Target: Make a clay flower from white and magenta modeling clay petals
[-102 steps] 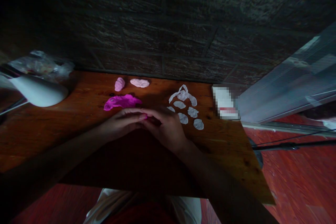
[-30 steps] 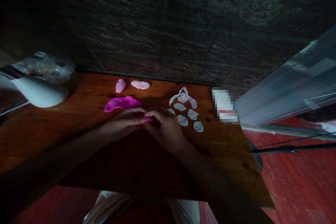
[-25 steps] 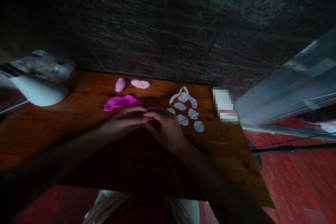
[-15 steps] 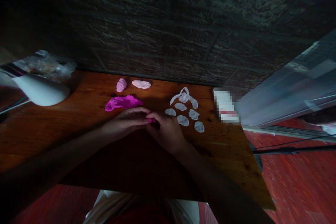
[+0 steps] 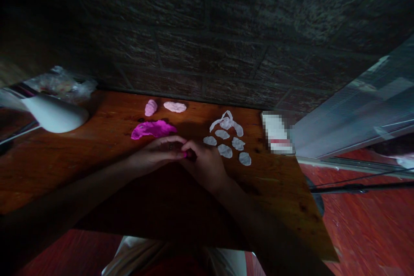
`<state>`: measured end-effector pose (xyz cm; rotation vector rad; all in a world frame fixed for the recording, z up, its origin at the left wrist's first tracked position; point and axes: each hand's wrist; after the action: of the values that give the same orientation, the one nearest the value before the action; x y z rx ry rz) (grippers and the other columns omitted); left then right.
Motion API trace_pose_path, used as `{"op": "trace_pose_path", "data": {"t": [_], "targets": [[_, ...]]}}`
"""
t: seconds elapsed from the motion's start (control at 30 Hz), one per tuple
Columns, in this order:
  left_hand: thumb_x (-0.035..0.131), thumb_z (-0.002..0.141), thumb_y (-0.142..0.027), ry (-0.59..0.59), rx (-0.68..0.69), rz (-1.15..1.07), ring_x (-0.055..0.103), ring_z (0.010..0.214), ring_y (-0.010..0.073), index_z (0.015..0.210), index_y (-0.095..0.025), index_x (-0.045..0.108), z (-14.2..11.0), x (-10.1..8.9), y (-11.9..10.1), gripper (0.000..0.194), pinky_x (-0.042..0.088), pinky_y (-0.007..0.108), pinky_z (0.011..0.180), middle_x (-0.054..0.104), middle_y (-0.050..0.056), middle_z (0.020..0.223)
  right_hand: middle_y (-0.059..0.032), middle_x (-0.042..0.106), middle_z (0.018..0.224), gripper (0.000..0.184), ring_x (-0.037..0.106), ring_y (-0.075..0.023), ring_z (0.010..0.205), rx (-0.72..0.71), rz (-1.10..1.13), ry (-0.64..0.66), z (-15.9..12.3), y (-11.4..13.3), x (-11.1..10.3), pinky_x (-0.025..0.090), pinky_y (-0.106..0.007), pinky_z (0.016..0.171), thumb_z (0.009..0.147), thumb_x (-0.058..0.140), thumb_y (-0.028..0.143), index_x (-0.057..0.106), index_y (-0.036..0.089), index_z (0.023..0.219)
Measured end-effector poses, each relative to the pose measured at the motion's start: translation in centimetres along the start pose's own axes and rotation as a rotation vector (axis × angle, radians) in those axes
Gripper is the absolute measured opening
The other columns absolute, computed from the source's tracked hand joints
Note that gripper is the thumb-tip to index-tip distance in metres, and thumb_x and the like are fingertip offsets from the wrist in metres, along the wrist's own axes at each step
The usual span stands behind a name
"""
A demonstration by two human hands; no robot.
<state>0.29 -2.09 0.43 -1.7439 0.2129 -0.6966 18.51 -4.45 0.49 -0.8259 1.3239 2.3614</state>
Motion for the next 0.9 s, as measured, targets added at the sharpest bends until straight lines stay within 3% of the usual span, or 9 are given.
{"op": "trace_pose_path", "data": {"t": [0.2,0.37,0.6,0.77,0.9], "targets": [[0.081,0.076,-0.019,-0.006,-0.039,-0.067,0.069,0.09,0.017,0.096,-0.015,0.073,-0.01,-0.38,0.11,0.023,0.05,0.027,0.082,0.075,0.005,0.094,0.0025,0.075,0.079,0.012,0.064,-0.0113,0.062,-0.037,0.078,0.049,0.12,-0.04,-0.19,0.044,-0.021,0.059,0.083,0.076,0.019,0.072,0.022,0.094],[0.081,0.079,-0.02,0.001,-0.016,-0.021,0.07,0.091,0.0164,0.1,-0.015,0.073,-0.05,-0.19,0.06,0.023,0.05,0.026,0.084,0.076,0.006,0.096,0.002,0.074,0.075,0.003,0.064,-0.0111,0.062,-0.048,0.079,0.005,-0.02,-0.26,-0.07,0.045,-0.021,0.059,0.086,0.073,0.019,0.072,0.02,0.088],[0.081,0.078,-0.016,0.057,0.001,-0.036,0.071,0.09,0.017,0.101,-0.014,0.073,-0.05,-0.23,-0.01,0.024,0.051,0.028,0.085,0.077,0.007,0.095,0.0018,0.075,0.083,0.016,0.067,-0.012,0.069,-0.056,0.081,0.06,-0.11,-0.35,-0.05,0.048,-0.022,0.064,0.083,0.073,0.015,0.072,0.023,0.097],[0.083,0.078,-0.019,0.037,-0.045,-0.05,0.07,0.091,0.0167,0.1,-0.014,0.073,-0.05,-0.28,-0.12,0.025,0.051,0.026,0.083,0.076,0.006,0.096,0.002,0.074,0.078,0.008,0.065,-0.0113,0.064,-0.028,0.059,0.034,0.02,-0.07,-0.22,0.046,-0.021,0.062,0.083,0.076,0.018,0.072,0.021,0.089],[0.081,0.081,-0.033,-0.003,-0.054,-0.127,0.071,0.088,0.0172,0.097,-0.015,0.074,0.04,-0.43,-0.12,0.025,0.054,0.028,0.083,0.076,0.006,0.094,-0.0004,0.076,0.079,0.011,0.067,-0.0135,0.067,0.046,0.059,-0.059,0.21,0.01,-0.55,0.048,-0.023,0.063,0.082,0.079,0.028,0.072,0.02,0.086]]}}
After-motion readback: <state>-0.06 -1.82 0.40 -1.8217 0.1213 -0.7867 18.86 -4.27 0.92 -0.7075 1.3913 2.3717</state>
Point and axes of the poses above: each hand's wrist, its own z-axis towards the middle knuckle, its own x-axis out of the palm, y = z × x
